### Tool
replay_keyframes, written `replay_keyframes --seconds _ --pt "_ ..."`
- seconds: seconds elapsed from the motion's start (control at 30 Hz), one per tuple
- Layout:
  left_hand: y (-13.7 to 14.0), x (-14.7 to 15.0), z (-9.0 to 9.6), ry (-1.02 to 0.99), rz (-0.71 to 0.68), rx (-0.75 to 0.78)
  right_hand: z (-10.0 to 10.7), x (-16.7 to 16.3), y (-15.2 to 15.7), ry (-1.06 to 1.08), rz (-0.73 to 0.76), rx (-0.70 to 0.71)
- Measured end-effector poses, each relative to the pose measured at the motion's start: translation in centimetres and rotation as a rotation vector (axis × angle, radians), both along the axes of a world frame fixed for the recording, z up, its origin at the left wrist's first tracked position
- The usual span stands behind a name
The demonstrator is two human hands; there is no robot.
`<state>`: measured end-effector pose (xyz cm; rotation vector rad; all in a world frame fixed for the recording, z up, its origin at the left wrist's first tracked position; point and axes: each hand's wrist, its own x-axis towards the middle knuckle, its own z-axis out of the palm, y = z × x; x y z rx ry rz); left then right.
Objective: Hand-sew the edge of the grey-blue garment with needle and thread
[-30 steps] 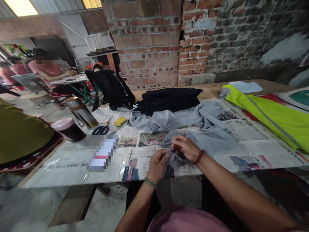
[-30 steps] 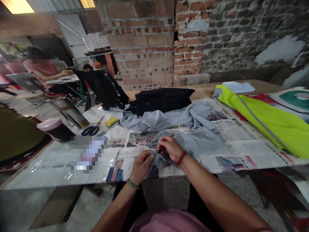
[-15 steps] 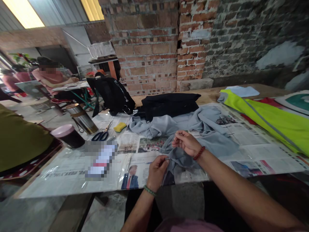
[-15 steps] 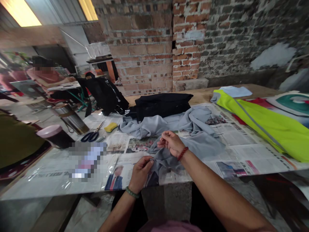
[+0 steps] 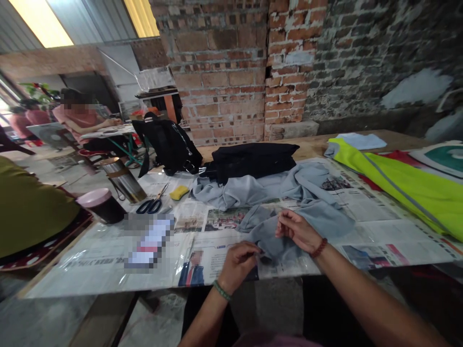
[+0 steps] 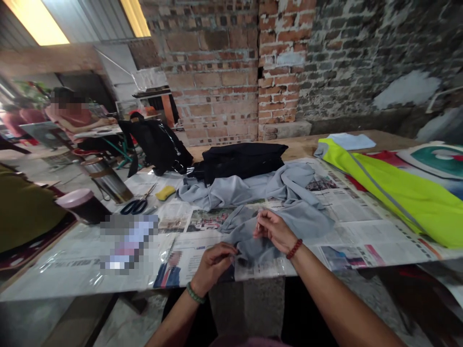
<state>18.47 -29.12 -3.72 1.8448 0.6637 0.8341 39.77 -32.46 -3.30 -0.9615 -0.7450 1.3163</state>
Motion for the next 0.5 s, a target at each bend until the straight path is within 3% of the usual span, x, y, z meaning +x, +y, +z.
replay_keyframes --seconds 0.2,0.37,0.5 --pt "-0.9 -0.7 1.2 0.287 -0.126 0.379 -1.5 0.1 -1.4 -0.041 0.028 -0.005" --pt "-0.3 -2.5 2.0 0.586 -0.045 0.586 -0.8 -1.3 -1.0 -0.093 0.044 0.021" --pt "0.5 -3.6 2.3 0.679 0.032 0.695 0.1 -2.4 0.2 -0.125 0.016 0.080"
